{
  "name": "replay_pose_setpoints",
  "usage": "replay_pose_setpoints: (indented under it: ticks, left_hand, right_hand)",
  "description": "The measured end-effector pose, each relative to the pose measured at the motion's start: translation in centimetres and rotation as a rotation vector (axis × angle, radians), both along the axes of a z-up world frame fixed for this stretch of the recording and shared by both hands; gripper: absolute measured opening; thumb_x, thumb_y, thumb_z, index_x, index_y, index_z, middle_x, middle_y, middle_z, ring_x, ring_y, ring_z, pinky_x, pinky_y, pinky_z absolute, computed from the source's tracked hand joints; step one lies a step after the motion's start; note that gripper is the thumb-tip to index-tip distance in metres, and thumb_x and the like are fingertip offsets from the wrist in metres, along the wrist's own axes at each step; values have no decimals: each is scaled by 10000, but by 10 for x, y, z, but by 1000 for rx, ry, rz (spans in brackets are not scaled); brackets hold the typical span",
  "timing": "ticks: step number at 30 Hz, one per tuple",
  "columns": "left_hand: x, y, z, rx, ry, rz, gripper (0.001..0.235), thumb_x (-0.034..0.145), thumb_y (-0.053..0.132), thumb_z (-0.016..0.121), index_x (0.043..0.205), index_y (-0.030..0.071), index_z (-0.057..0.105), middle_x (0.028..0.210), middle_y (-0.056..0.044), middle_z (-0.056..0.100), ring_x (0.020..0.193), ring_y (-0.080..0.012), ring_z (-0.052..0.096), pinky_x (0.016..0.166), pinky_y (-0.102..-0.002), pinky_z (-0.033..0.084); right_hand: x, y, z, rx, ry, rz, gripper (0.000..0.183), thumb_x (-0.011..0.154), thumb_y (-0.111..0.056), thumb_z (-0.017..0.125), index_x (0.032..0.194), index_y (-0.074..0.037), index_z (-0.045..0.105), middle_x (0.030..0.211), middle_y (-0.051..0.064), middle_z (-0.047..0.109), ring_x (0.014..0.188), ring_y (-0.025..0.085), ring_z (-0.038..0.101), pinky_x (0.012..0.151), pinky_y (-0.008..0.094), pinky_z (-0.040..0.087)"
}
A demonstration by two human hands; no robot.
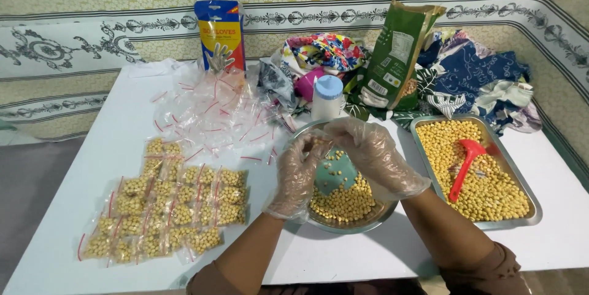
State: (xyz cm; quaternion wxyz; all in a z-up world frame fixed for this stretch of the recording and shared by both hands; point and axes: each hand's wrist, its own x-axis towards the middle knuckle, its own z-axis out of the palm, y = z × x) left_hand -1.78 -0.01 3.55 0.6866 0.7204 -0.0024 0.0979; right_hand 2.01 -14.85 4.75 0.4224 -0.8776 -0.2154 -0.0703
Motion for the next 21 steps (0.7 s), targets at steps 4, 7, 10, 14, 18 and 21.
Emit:
replay_pose_setpoints:
  ticks: [4, 7, 10, 14, 18, 21]
  left_hand:
    - [4, 0, -14, -52, 5, 28, 262, 877, 257, 769, 1071, 85, 731, 1040, -144, 755, 1073, -273, 717, 890, -447, 615]
    - [9, 1, -25, -82, -2, 24, 312, 859, 278, 799, 1076, 68, 722, 1034, -157, 748, 1071, -272, 712, 895, -443, 612]
    - [10, 1, -29, -106, -12, 18, 340, 830, 284, 835, 1062, 62, 723, 1017, -156, 748, 1056, -257, 714, 885, -418, 605]
    - [6, -3, -20, -220, 7, 22, 266, 829, 209, 846, 1013, 52, 736, 941, -103, 748, 971, -180, 721, 846, -346, 621]
    - [9, 0, -19, -61, -24, 79, 236, 803, 337, 854, 959, 170, 796, 941, -47, 745, 918, -136, 710, 816, -321, 609]
    - [9, 0, -21, -62, -47, 93, 197, 800, 304, 867, 936, 171, 816, 939, -48, 748, 891, -131, 689, 820, -307, 592]
  right_hand:
    - [-15, 8, 20, 180, -22, 27, 291, 889, 8, 681, 1152, -105, 730, 899, 102, 770, 852, 243, 761, 763, 393, 617]
    - [-13, 9, 17, 133, 27, 6, 316, 857, -34, 747, 1162, -117, 738, 881, 99, 774, 828, 242, 750, 759, 414, 603]
    - [-9, 7, 19, 31, 114, -30, 249, 867, -82, 756, 1110, -137, 762, 872, 88, 777, 815, 229, 739, 759, 398, 593]
    - [-10, -3, 27, -103, 165, -97, 123, 869, -159, 769, 989, -185, 780, 825, 43, 753, 783, 199, 724, 725, 375, 576]
    - [-11, -2, 27, -67, 127, -82, 111, 855, -124, 768, 955, -170, 786, 853, 84, 772, 816, 264, 747, 754, 416, 584]
    - [-12, -2, 28, -44, 147, -93, 93, 852, -150, 770, 938, -181, 784, 871, 80, 767, 833, 259, 741, 760, 418, 576]
